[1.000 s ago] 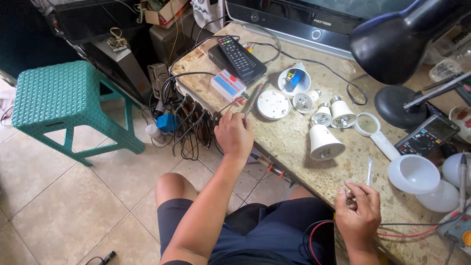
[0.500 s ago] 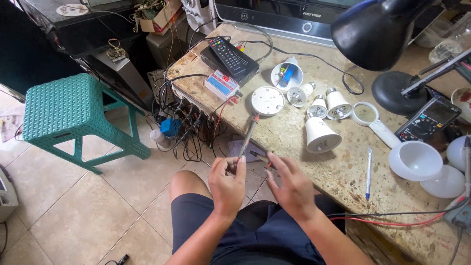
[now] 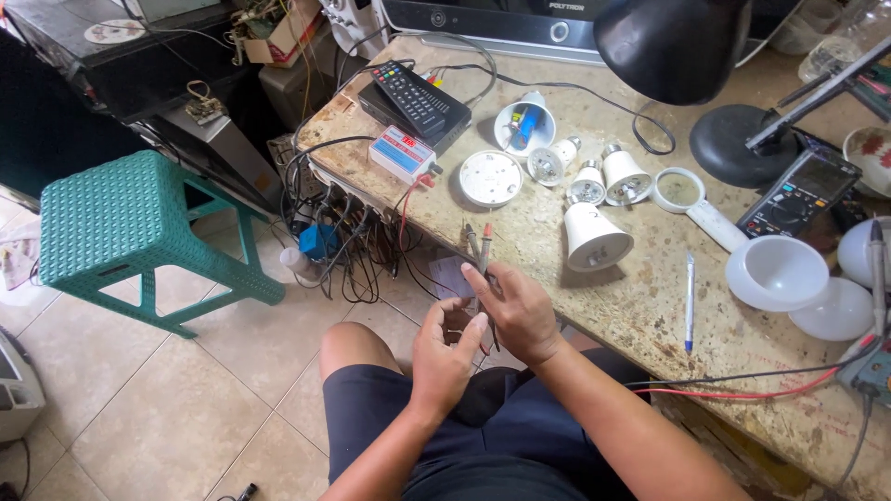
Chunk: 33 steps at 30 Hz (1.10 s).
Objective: Testing, marking, and soldering components of LED bulbs at a repair bench using a multimeter and soldering iron.
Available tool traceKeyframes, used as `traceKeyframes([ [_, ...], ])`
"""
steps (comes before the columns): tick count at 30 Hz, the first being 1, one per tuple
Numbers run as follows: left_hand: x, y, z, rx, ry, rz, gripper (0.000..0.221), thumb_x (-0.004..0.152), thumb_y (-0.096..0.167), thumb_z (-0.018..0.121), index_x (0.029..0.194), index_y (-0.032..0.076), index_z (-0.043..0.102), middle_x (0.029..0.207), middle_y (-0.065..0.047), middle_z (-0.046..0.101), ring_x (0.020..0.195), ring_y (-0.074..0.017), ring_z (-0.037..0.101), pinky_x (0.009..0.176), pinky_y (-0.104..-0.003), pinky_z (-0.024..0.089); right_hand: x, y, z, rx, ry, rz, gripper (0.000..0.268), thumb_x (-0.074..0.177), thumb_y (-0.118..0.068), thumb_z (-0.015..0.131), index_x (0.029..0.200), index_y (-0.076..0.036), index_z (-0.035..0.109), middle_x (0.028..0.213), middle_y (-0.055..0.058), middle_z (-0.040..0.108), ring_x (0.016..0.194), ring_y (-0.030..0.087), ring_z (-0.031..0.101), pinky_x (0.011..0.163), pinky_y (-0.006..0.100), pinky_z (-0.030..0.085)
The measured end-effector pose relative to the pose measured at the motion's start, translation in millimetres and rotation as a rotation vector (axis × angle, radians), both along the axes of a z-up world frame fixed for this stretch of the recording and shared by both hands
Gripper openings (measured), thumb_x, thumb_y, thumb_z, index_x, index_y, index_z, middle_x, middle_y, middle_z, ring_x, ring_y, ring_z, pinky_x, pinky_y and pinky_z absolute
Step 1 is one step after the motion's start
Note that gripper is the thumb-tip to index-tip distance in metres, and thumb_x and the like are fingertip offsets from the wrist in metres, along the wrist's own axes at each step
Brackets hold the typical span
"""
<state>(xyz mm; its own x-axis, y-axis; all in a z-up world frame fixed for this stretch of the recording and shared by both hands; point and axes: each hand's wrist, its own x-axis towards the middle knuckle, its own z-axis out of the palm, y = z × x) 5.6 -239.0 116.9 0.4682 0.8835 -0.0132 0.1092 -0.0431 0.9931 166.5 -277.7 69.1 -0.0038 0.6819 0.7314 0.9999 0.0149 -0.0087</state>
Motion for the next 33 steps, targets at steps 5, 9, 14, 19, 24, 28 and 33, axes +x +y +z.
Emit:
traceKeyframes([
  [5,15.9,10.2,-25.3,-0.305,-0.132,-0.139,0.038,0.086,0.017,0.083,0.117,0.002,0.066,0.089,-0.010,0.075,0.076,-0.0149,0.071,0.065,-0.026,0.058,9.1,-15.9,-0.6,0.047,-0.095,-0.041,0.043,0.096,-0.015,0.052,0.135,-0.017,0.069,0.107,0.011,0.058,0.083,0.025,0.062,0.072,0.032,0.053],
  [9,12.7,1.5,-13.5,-0.328,-0.204,-0.151,0.036,0.094,0.011,0.071,0.123,0.001,0.054,0.089,-0.010,0.066,0.072,-0.0152,0.065,0.063,-0.026,0.057,-2.7,-46.0,27.3,0.169,0.032,-0.093,0.032,0.094,-0.014,0.061,0.122,-0.017,0.076,0.103,0.009,0.064,0.083,0.023,0.068,0.074,0.032,0.056],
  [14,-2.0,-2.7,19.4,-0.320,-0.403,-0.227,0.042,0.101,0.006,0.050,0.141,0.006,0.039,0.085,-0.009,0.050,0.071,-0.0146,0.058,0.061,-0.026,0.056,-6.7,-110.2,49.4,0.357,0.455,-0.143,0.015,0.080,-0.007,0.082,0.094,-0.011,0.082,0.093,0.005,0.066,0.086,0.025,0.075,0.071,0.032,0.062],
  [19,1.6,9.1,27.9,0.099,-0.385,-0.429,0.047,0.087,0.009,0.049,0.130,-0.003,0.068,0.092,-0.014,0.054,0.083,-0.0229,0.064,0.072,-0.034,0.054,27.8,-148.9,70.9,0.361,0.579,-0.128,0.018,0.104,-0.008,0.055,0.110,0.006,0.063,0.091,0.017,0.073,0.069,0.027,0.070,0.066,0.036,0.058],
  [24,18.3,12.2,36.8,0.513,-0.261,-0.431,0.065,0.069,-0.009,0.053,0.130,0.005,0.071,0.096,-0.012,0.068,0.085,-0.0287,0.065,0.079,-0.038,0.055,77.4,-133.9,105.0,0.185,0.544,-0.209,0.022,0.110,-0.007,0.055,0.123,0.006,0.068,0.100,0.023,0.070,0.087,0.039,0.071,0.076,0.043,0.059],
  [28,38.2,13.3,25.9,0.833,-0.264,-0.161,0.040,0.078,-0.009,0.077,0.114,0.009,0.080,0.088,-0.013,0.073,0.075,-0.0319,0.071,0.071,-0.040,0.060,109.8,-110.0,118.0,0.084,0.657,-0.148,0.021,0.101,-0.007,0.072,0.121,0.002,0.072,0.098,0.023,0.069,0.094,0.040,0.072,0.076,0.040,0.062],
  [33,48.4,19.4,33.9,0.890,-0.356,-0.067,0.038,0.089,0.008,0.073,0.127,0.004,0.071,0.090,-0.015,0.069,0.079,-0.0332,0.068,0.074,-0.045,0.058,120.8,-89.6,106.8,0.024,0.635,-0.108,0.013,0.099,-0.014,0.073,0.110,-0.010,0.077,0.094,0.012,0.073,0.089,0.034,0.073,0.077,0.043,0.059],
])
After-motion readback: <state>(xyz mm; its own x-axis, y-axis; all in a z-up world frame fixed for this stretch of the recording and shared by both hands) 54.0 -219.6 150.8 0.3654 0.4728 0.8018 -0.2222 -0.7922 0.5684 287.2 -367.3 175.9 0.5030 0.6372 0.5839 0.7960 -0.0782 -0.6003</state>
